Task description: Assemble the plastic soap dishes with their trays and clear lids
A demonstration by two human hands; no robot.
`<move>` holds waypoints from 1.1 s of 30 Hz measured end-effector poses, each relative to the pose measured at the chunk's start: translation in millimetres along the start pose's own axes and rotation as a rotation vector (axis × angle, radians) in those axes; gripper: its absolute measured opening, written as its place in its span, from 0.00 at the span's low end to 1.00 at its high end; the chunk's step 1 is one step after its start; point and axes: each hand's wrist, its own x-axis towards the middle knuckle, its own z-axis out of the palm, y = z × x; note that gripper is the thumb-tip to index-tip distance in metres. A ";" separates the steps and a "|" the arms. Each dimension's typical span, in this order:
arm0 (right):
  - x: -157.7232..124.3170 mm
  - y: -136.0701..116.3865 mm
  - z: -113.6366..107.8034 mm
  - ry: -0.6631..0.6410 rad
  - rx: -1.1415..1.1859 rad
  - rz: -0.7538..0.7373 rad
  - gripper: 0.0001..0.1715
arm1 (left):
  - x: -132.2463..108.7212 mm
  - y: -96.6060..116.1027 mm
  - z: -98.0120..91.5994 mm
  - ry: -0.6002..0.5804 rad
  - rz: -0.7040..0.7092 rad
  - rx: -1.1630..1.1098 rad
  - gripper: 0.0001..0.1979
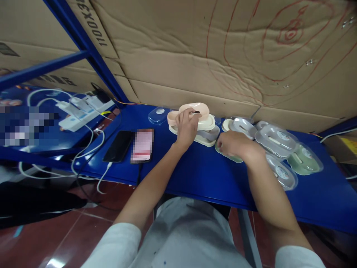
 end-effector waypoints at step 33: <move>-32.1 101.7 67.0 0.901 0.102 0.272 0.31 | -24.0 45.1 6.3 -0.290 0.462 -0.169 0.16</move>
